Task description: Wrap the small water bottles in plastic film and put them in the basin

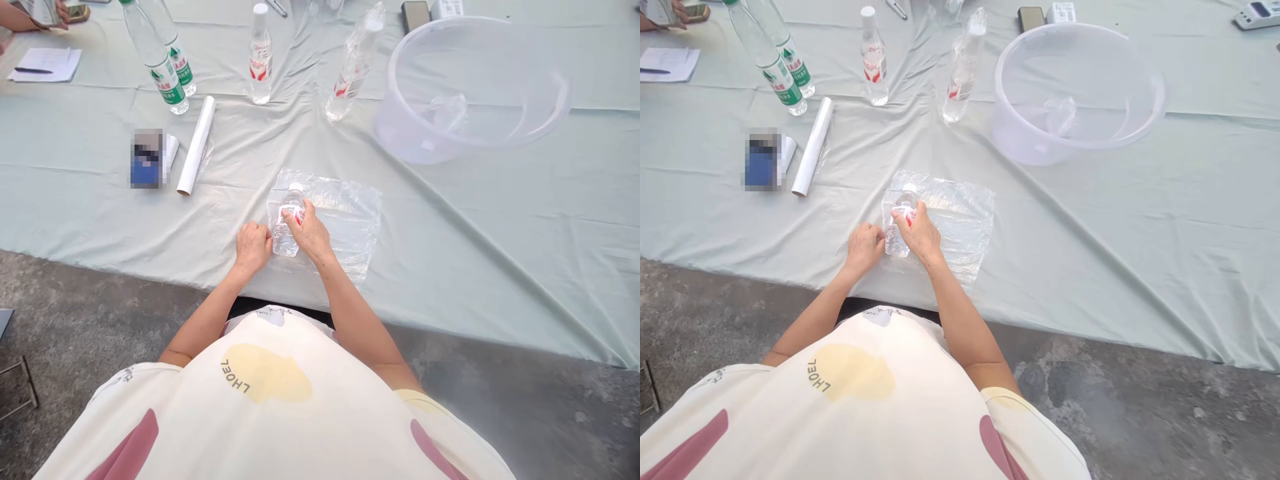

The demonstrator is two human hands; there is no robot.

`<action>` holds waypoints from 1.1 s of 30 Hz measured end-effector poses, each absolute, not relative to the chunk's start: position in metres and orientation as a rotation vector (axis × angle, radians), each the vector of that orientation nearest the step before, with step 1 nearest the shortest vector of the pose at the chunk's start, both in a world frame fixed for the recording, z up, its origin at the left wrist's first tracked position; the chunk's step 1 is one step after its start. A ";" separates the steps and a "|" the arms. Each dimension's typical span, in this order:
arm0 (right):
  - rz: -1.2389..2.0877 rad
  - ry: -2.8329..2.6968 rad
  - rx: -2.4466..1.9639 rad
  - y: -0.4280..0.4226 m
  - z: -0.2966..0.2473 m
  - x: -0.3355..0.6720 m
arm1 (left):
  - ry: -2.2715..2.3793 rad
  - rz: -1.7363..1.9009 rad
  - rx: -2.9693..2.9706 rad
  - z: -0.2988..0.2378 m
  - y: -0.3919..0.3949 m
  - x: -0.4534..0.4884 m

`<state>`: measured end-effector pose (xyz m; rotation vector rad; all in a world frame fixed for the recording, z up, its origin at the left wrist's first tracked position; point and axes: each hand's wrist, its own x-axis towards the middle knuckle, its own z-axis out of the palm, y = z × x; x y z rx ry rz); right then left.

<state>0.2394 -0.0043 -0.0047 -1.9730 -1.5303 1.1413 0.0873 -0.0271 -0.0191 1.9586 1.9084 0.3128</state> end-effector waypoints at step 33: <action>1.194 -1.415 -1.739 -0.017 -0.022 0.252 | 1.760 0.336 1.513 -0.001 -0.019 0.078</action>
